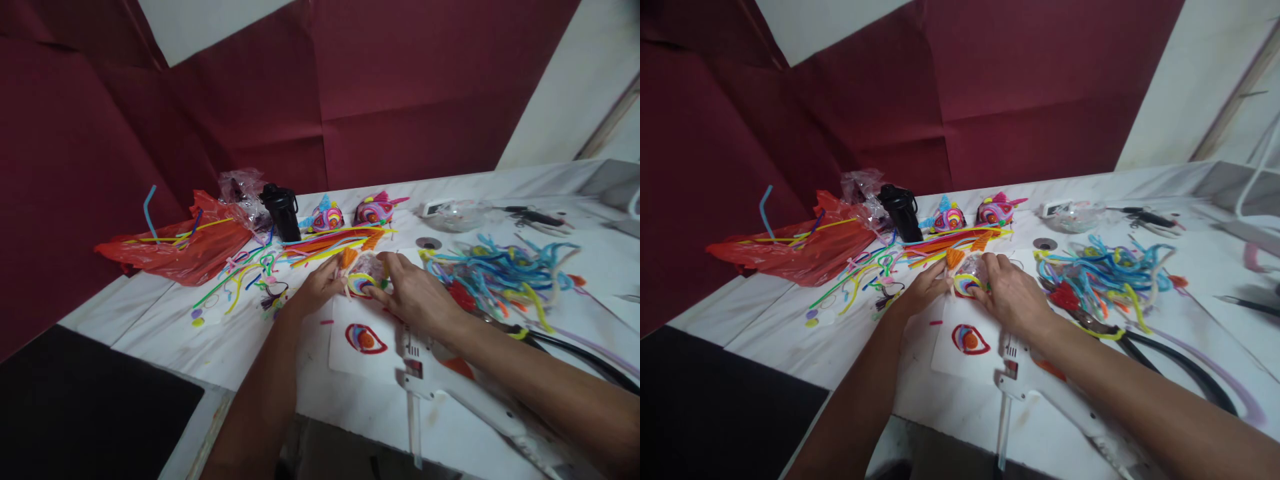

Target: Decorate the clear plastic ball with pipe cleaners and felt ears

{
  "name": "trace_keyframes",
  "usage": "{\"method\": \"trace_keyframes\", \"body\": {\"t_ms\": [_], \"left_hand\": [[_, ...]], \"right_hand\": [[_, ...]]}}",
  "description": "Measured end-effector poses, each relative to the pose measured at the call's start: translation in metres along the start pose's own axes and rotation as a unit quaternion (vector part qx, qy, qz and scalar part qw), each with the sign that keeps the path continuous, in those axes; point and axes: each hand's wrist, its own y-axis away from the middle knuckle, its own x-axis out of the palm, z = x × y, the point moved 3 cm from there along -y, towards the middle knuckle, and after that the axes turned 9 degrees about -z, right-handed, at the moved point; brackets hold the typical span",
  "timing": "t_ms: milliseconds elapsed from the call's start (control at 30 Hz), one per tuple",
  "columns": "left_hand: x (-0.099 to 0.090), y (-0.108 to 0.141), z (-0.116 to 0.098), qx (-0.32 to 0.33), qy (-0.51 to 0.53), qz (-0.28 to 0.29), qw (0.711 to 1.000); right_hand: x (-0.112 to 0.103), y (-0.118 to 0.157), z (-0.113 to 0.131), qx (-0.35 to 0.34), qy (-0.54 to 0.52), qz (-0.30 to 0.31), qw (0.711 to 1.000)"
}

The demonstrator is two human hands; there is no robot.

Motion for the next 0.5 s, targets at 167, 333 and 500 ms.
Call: {"method": "trace_keyframes", "body": {"t_ms": [167,333,500], "left_hand": [[0.000,0.001,0.005,0.014,0.003,0.000,1.000],[0.001,0.001,0.007,0.011,-0.028,-0.013,0.999],[0.002,-0.002,0.013,0.024,-0.015,-0.034,0.999]], "right_hand": [[-0.001,-0.002,-0.002,-0.005,-0.016,0.000,1.000],[-0.002,-0.005,-0.002,-0.007,-0.028,0.016,0.999],[0.000,-0.007,-0.005,-0.015,-0.025,0.004,1.000]]}}
